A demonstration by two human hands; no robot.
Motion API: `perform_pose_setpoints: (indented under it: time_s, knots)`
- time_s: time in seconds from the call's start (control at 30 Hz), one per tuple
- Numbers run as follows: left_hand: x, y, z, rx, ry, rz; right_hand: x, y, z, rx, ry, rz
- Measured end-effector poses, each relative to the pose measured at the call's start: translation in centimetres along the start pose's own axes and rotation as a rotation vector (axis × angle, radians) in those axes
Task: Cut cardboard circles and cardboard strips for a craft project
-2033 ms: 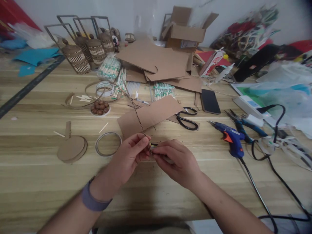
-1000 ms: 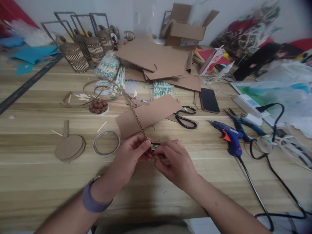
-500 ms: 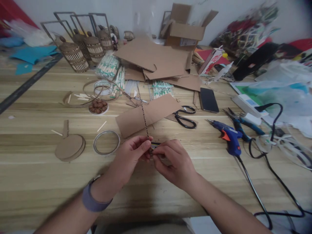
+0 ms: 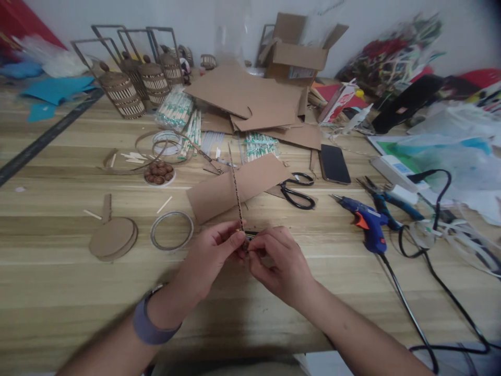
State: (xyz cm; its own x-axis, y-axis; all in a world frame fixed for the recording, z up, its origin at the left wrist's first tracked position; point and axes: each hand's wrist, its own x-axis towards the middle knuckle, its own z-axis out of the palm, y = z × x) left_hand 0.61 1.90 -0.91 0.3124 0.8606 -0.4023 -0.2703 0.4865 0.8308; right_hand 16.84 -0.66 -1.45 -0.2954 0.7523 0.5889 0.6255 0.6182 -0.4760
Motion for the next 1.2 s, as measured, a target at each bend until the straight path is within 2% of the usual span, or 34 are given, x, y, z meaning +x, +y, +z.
perform_pose_setpoints:
  time_s: [0.17,0.4,0.93,1.07,1.2]
  knots:
    - [-0.4,-0.1,-0.2,0.066,0.044,0.032,0.2,0.2,-0.3,-0.05,0.025,0.05]
    - [-1.1,0.4,-0.2,0.347,-0.016,0.175,0.4,0.6,-0.6,-0.033,0.003,0.075]
    - [-1.3,0.7,0.0,0.433,0.059,0.217,0.5,0.8,-0.6,0.037,-0.019,-0.016]
    - [-1.5,0.6,0.0,0.445,0.042,0.253,0.6,0.8,-0.8,-0.002,-0.017,-0.047]
    - [-1.9,0.8,0.1,0.55,0.04,0.312,0.7,0.8,-0.9,-0.019,-0.006,-0.067]
